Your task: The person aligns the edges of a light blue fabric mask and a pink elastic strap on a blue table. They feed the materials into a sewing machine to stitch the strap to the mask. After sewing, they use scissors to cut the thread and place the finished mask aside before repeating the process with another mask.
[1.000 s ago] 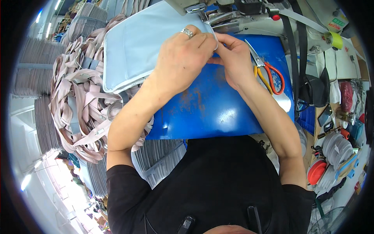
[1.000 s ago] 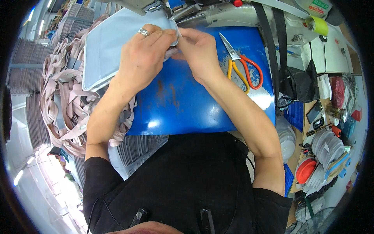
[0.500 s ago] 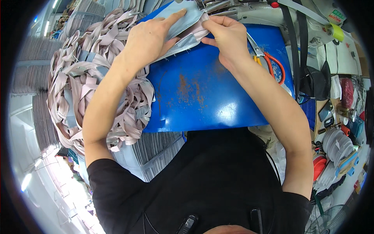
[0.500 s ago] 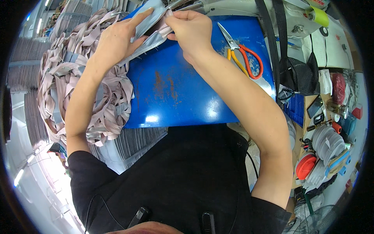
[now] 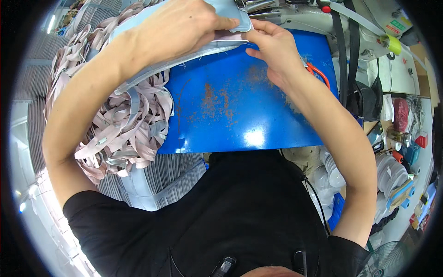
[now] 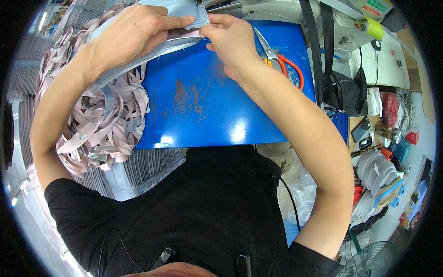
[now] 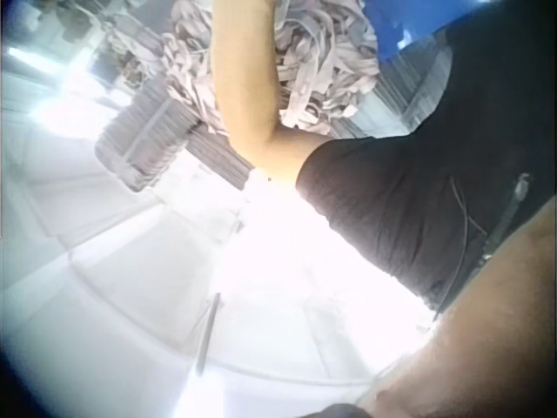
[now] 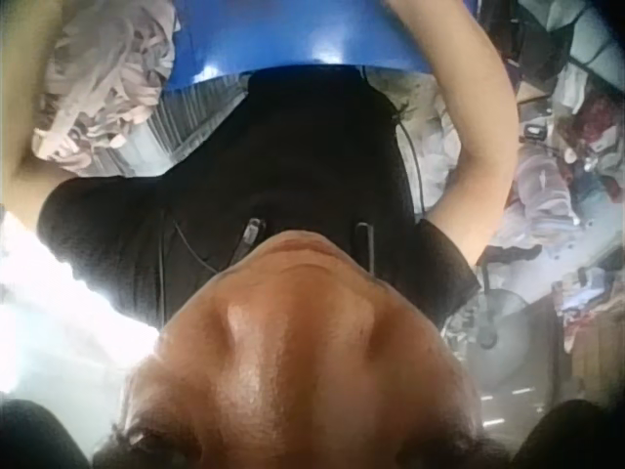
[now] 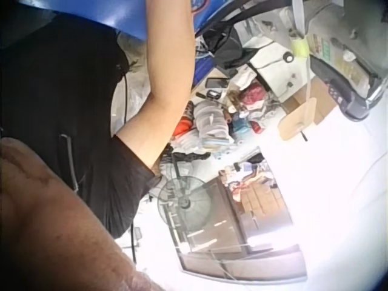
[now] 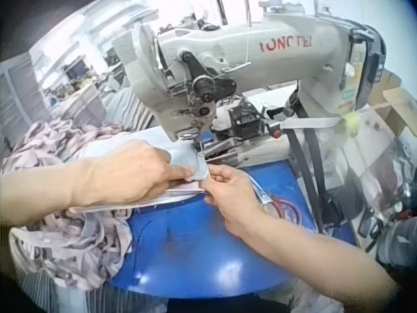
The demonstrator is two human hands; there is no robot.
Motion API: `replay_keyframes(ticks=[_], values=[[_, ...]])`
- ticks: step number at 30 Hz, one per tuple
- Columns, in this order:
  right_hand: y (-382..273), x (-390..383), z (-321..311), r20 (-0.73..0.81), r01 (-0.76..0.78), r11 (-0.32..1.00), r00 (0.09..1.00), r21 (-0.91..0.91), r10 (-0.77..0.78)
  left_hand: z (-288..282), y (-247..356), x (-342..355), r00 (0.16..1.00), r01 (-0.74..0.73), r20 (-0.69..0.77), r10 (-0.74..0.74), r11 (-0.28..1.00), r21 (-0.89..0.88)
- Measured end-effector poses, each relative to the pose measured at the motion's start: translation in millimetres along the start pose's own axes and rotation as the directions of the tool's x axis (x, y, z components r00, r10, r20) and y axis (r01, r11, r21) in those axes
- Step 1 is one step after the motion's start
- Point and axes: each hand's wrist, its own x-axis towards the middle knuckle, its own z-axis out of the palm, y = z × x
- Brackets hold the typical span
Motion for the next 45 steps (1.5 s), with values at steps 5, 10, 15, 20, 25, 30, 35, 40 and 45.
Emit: replay_keyframes(ticks=[5,10,15,20,25,30,35,40,45], values=[[1.7,0.3,8.2,-0.025,-0.027,0.993,0.999,0.111,0.030,-10.5,3.2,6.1,0.997,-0.045,0.066,0.036,0.990,0.132],[10.1,14.1,13.8,-0.078,-0.012,0.978,0.997,0.210,0.029,-11.5,-7.0,19.5,0.970,-0.079,0.240,0.048,0.989,0.122],[3.4,16.5,14.3,-0.084,-0.071,0.983,0.993,0.169,0.086,-7.8,4.3,23.3,0.967,-0.020,0.249,-0.042,0.971,0.240],[1.6,14.8,14.0,-0.079,-0.075,0.981,0.993,0.179,0.090,12.6,14.2,21.5,1.000,-0.014,0.030,0.006,0.963,0.269],[4.8,14.9,12.5,-0.088,-0.062,0.979,0.993,0.193,0.080,24.2,30.2,27.1,0.995,0.096,-0.055,-0.085,0.963,0.251],[8.9,13.1,12.1,-0.075,-0.035,0.976,0.996,0.217,0.053,30.8,42.4,30.9,0.980,0.186,-0.100,-0.170,0.966,0.182],[9.1,11.9,10.5,-0.055,-0.022,0.964,0.998,0.266,0.038,43.3,51.5,35.4,0.952,0.269,-0.187,-0.243,0.955,0.127],[14.4,14.2,1.5,-0.047,-0.018,0.960,0.998,0.279,0.032,64.2,66.0,54.0,0.845,0.429,-0.324,-0.425,0.901,-0.064],[15.9,17.7,-10.5,-0.012,0.063,0.981,0.998,0.186,-0.062,85.2,70.7,45.8,0.699,0.465,-0.356,-0.620,0.773,-0.432]])
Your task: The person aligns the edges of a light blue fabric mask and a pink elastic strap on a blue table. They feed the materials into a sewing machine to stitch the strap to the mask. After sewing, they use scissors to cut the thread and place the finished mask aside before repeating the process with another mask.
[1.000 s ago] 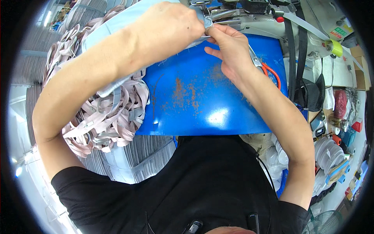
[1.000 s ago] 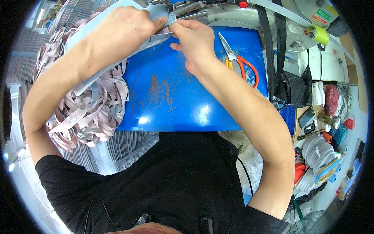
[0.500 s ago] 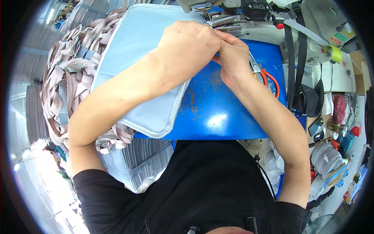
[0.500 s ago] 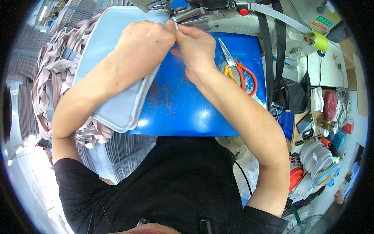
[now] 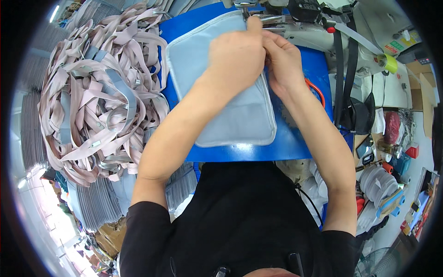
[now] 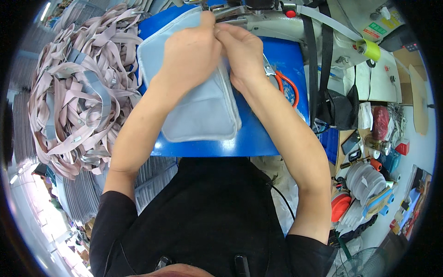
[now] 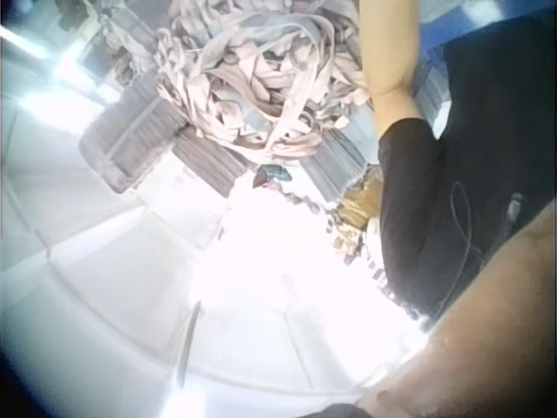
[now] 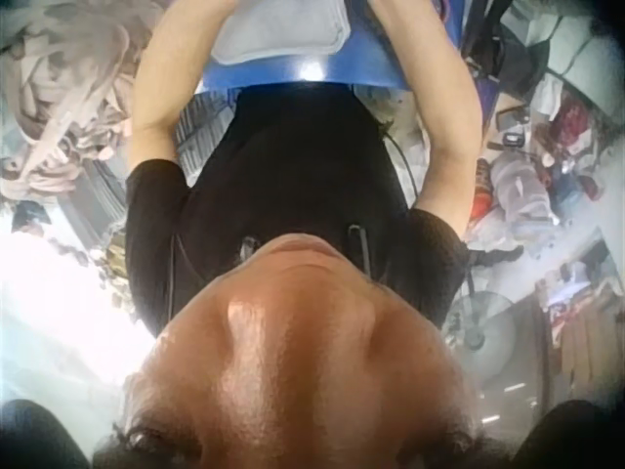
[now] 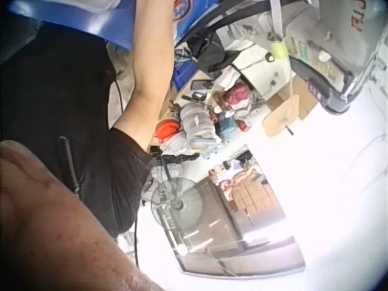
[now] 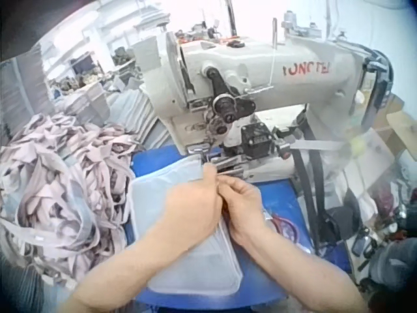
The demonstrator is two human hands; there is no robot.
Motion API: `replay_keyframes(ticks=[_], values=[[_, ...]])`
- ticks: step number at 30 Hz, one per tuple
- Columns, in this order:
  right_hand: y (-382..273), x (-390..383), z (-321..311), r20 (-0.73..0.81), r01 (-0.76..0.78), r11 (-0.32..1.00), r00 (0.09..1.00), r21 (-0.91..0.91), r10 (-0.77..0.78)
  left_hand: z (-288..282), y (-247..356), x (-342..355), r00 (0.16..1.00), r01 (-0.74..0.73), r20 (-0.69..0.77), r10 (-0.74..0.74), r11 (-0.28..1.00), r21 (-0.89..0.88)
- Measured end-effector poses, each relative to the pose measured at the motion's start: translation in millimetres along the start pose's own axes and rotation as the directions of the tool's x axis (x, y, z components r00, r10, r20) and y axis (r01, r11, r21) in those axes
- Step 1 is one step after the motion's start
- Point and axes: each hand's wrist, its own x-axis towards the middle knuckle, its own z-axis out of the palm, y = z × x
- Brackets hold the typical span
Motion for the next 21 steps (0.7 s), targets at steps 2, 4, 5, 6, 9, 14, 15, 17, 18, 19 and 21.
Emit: replay_keyframes(ticks=[2,4,5,6,9,14,15,17,18,19,21], values=[[-4.4,-5.7,-5.2,-0.025,0.086,0.975,0.995,-0.205,-0.093,0.5,-15.8,-16.9,0.995,0.100,0.040,-0.093,0.964,-0.247],[-2.6,-18.4,-10.3,0.050,0.240,0.848,0.968,-0.472,-0.246,-1.4,-45.7,-42.3,0.975,0.021,-0.217,-0.035,0.997,-0.068],[-1.2,-27.4,-10.5,0.101,0.306,0.754,0.946,-0.581,-0.306,-3.0,-62.3,-58.0,0.943,-0.001,-0.333,0.012,0.999,0.034],[-3.2,-37.3,-6.6,0.146,0.346,0.673,0.930,-0.654,-0.336,1.3,-79.7,-78.6,0.918,0.140,-0.377,-0.121,0.990,0.024],[3.2,-46.3,-2.3,0.193,0.330,0.648,0.942,-0.686,-0.276,3.2,-113.3,-132.6,0.748,0.432,-0.067,-0.660,0.561,-0.706],[17.2,-57.4,-10.9,0.178,0.079,0.996,0.981,-0.028,-0.073,-23.2,-97.3,-158.0,0.737,0.437,0.142,-0.661,0.306,-0.846],[11.3,-61.4,-9.1,0.186,0.029,0.998,0.982,0.054,-0.039,-28.7,-94.0,-156.8,0.746,0.424,0.118,-0.655,0.332,-0.843],[4.5,-61.4,-7.2,0.192,-0.040,0.987,0.981,0.158,0.009,-38.6,-91.9,-152.6,0.764,0.388,0.099,-0.637,0.332,-0.860],[3.5,-59.9,-6.6,0.197,-0.063,0.982,0.980,0.176,0.027,-42.0,-90.7,-153.7,0.769,0.363,0.098,-0.632,0.305,-0.881],[3.1,-58.1,-5.9,0.202,-0.086,0.977,0.978,0.193,0.047,-42.7,-91.8,-151.9,0.773,0.338,0.098,-0.627,0.275,-0.900],[5.8,-47.9,-5.0,0.235,-0.087,0.966,0.972,0.242,0.028,-43.2,-103.8,-144.3,0.788,0.347,0.086,-0.610,0.325,-0.880]])
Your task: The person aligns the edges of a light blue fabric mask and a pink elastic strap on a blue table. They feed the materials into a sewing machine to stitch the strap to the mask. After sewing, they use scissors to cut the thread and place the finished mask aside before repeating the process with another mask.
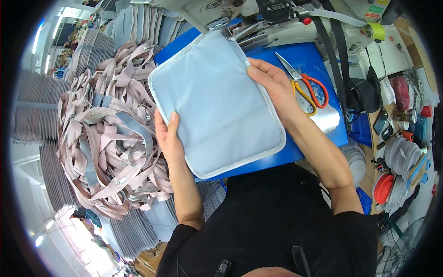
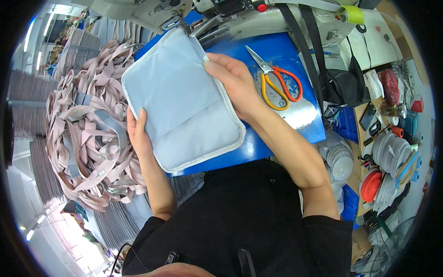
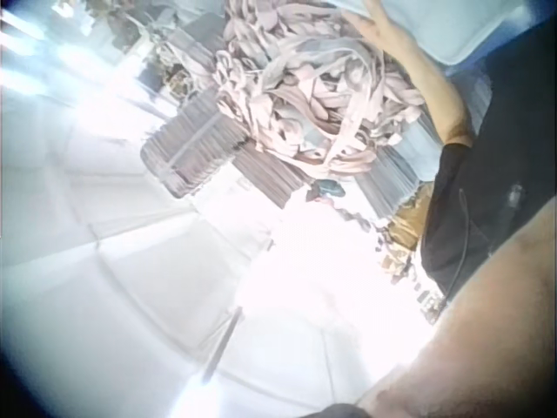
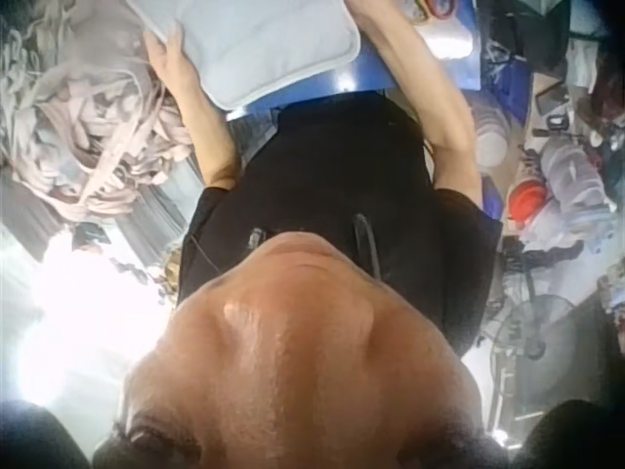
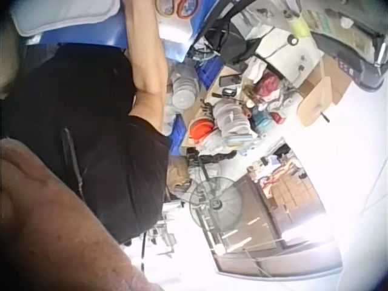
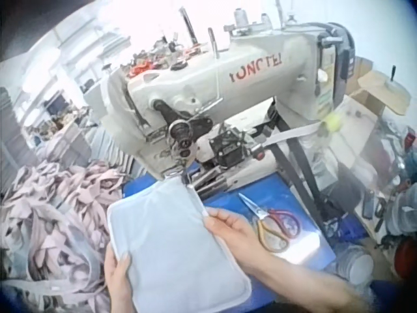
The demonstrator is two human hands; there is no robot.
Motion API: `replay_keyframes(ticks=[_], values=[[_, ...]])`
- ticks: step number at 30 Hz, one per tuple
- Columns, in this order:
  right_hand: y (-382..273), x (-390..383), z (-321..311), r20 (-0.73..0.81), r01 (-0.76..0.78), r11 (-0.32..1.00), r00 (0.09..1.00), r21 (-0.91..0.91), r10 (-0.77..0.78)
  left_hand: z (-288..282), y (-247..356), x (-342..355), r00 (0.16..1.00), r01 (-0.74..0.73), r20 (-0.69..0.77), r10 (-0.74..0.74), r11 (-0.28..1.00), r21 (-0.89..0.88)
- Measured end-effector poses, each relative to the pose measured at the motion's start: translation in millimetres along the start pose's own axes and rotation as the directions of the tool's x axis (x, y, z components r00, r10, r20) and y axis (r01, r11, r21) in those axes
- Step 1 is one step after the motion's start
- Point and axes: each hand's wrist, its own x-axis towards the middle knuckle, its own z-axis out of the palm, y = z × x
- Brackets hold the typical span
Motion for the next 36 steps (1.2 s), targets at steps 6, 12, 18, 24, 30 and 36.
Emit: replay_keyframes(ticks=[6,12,18,24,30,36], values=[[-0.2,25.5,-2.7,-0.014,0.013,0.999,1.000,-0.040,-0.013,3.4,2.5,29.8,1.000,0.002,0.018,-0.001,1.000,-0.012],[-19.2,25.2,-25.2,-0.091,0.228,0.878,0.952,-0.421,-0.291,-2.5,7.2,36.3,0.999,0.028,0.024,-0.026,0.999,-0.046],[-68.9,43.8,-53.1,-0.104,0.525,0.752,0.789,-0.398,-0.606,3.8,21.1,32.6,0.997,0.076,0.021,-0.074,0.992,-0.101],[-38.5,15.0,-30.6,-0.216,0.239,0.877,0.911,-0.417,-0.351,7.3,28.1,13.3,0.991,0.136,0.035,-0.131,0.959,-0.248],[-10.2,-7.5,-9.9,-0.024,0.123,0.820,0.986,-0.558,-0.164,12.5,23.3,-15.0,0.992,0.124,-0.008,-0.125,0.986,-0.113],[1.0,-22.5,-9.5,0.037,0.062,0.978,0.998,-0.199,-0.055,9.0,22.5,-20.3,0.997,0.078,-0.004,-0.078,0.996,-0.036]])
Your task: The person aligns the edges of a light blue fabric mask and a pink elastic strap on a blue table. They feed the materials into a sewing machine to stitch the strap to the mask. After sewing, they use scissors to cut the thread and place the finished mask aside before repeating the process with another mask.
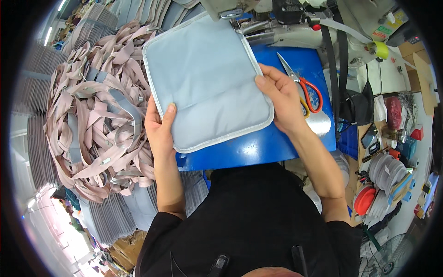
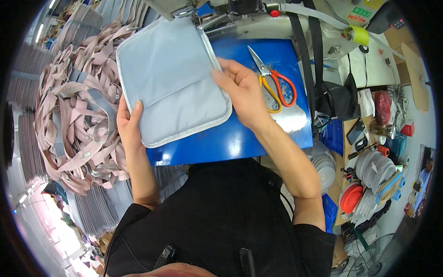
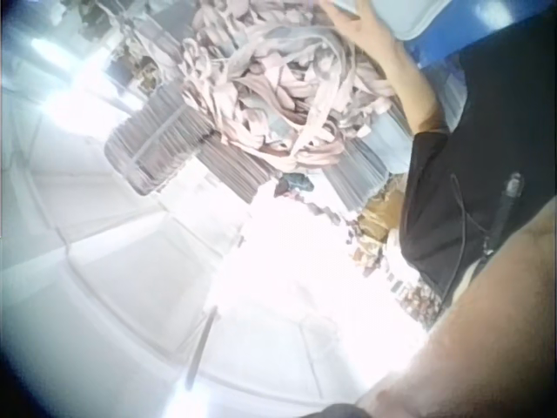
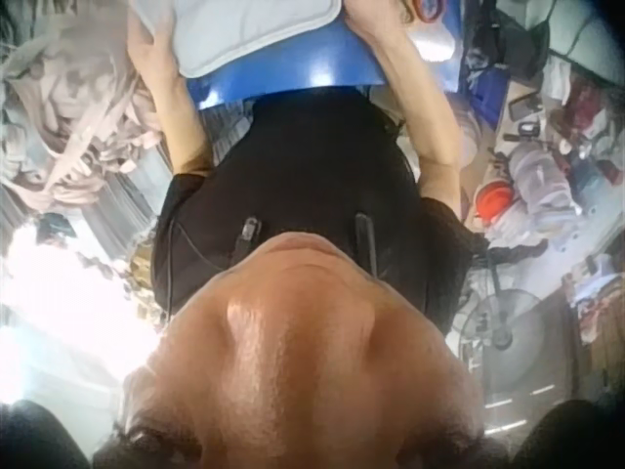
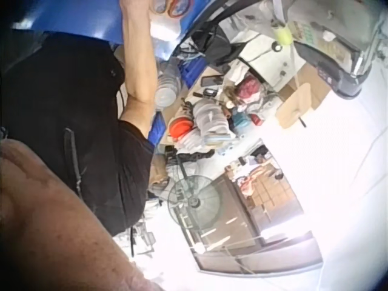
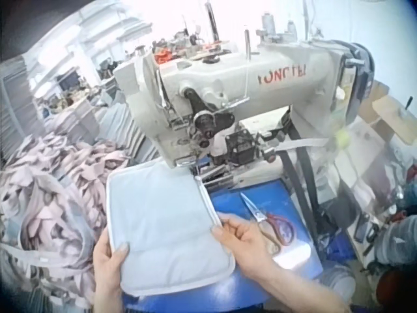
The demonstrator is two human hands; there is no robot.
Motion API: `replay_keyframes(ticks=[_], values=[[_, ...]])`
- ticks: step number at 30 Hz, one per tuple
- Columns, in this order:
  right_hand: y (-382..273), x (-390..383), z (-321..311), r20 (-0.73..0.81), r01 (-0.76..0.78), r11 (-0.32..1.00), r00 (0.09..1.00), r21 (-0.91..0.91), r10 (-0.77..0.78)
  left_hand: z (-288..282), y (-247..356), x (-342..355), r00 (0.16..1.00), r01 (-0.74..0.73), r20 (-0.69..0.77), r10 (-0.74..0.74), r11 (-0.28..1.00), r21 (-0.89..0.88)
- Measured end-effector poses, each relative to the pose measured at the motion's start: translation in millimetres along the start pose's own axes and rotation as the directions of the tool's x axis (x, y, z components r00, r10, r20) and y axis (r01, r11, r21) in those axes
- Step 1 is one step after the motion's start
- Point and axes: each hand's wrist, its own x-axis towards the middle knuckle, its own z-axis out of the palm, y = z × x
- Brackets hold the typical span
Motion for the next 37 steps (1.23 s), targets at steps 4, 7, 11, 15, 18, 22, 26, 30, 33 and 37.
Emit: replay_keyframes(ticks=[4,7,11,15,18,22,26,30,33,37], values=[[-1.5,9.9,6.1,0.001,-0.018,0.981,1.000,0.193,0.018,-2.9,0.5,18.3,0.999,-0.025,-0.025,0.025,0.999,-0.034],[2.7,26.9,3.8,0.042,-0.025,0.975,0.999,0.221,0.016,-0.1,3.5,37.2,0.999,-0.043,-0.033,0.040,0.997,-0.070],[1.7,47.8,10.8,-0.005,0.004,0.981,1.000,0.194,-0.003,-1.4,6.4,62.2,0.997,-0.067,-0.033,0.066,0.997,-0.042],[2.5,63.5,-2.5,-0.016,-0.013,0.994,1.000,0.111,0.015,4.9,12.3,90.6,0.995,-0.089,-0.040,0.088,0.996,-0.007],[-24.6,46.0,-17.2,-0.090,0.039,0.982,0.994,-0.187,-0.056,3.0,11.9,110.8,0.997,-0.077,-0.024,0.077,0.997,0.000],[-130.3,17.4,-51.5,-0.086,0.419,0.500,0.695,-0.758,-0.714,-2.3,9.8,114.4,0.995,-0.096,-0.030,0.093,0.989,-0.113],[-302.8,35.9,-100.1,0.124,0.353,-0.052,0.184,-0.934,-0.975,-8.9,-0.9,115.4,0.997,-0.074,-0.043,0.068,0.982,-0.174],[-463.8,72.3,-236.9,0.166,-0.037,-0.196,0.396,-0.980,-0.903,1.6,-5.1,104.4,0.998,0.034,0.061,-0.019,0.969,-0.244],[-511.2,122.9,-276.0,-0.335,-0.184,0.281,0.579,-0.942,-0.743,1.2,0.2,87.7,0.999,-0.019,0.042,0.029,0.974,-0.227],[-516.6,135.8,-340.2,-0.141,0.121,0.374,0.787,-0.919,-0.601,-10.3,-8.7,83.8,0.997,-0.081,-0.012,0.080,0.988,-0.133]])
